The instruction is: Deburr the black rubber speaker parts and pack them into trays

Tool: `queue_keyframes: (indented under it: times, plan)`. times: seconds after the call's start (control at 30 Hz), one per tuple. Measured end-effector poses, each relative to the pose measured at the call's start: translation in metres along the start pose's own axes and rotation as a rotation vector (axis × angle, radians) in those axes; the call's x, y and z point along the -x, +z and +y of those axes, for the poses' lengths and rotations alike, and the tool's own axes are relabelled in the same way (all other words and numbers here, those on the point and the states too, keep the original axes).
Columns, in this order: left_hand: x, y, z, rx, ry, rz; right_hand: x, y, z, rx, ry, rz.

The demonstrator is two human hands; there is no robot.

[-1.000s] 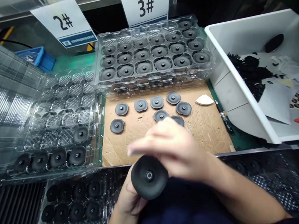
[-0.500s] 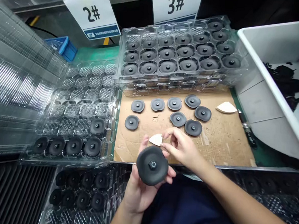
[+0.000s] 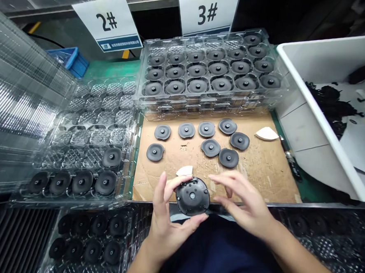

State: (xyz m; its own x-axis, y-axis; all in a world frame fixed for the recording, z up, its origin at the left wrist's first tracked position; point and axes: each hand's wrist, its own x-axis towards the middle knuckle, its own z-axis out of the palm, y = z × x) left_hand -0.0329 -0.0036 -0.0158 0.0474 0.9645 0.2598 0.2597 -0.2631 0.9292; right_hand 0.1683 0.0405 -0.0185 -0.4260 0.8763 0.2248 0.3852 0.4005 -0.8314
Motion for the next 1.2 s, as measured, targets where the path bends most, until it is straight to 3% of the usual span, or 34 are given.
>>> queue_keyframes:
  times: [0.07,0.13,0.23,0.33,0.4,0.5,0.6,0.7,0.8,0.9,1.03,1.2]
  plan:
    - [-0.003,0.001,0.003,0.048,-0.125,-0.072,-0.005,-0.003,-0.005,0.112,-0.194,-0.069]
    - [-0.003,0.004,0.005,0.152,-0.347,-0.141,-0.011,-0.003,-0.010,0.121,-0.263,-0.028]
    - [0.003,0.011,0.004,0.259,-0.606,-0.141,-0.013,0.005,-0.015,0.014,-0.203,0.074]
    - [0.021,0.005,-0.004,0.192,-0.703,-0.113,-0.003,0.015,-0.007,-0.058,-0.164,-0.049]
    - [0.043,-0.017,-0.012,0.099,-0.799,-0.104,0.004,0.023,0.010,-0.026,-0.064,-0.212]
    - [0.094,-0.074,-0.017,-0.134,-0.986,-0.062,0.008,0.034,0.039,0.141,0.107,-0.434]
    - [0.164,-0.135,-0.011,-0.463,-1.154,0.104,0.007,0.042,0.055,0.299,0.164,-0.569]
    - [0.233,-0.169,-0.006,-0.728,-1.245,0.282,0.006,0.043,0.056,0.414,0.217,-0.645]
    - [0.282,-0.166,-0.019,-0.840,-1.264,0.383,0.005,0.042,0.052,0.462,0.250,-0.682]
    - [0.309,-0.140,-0.043,-0.873,-1.213,0.457,0.005,0.042,0.051,0.496,0.294,-0.678]
    - [0.326,-0.111,-0.059,-0.934,-1.083,0.618,0.005,0.045,0.050,0.522,0.343,-0.681]
    - [0.332,-0.106,-0.050,-0.956,-0.913,0.768,0.004,0.048,0.041,0.572,0.309,-0.635]
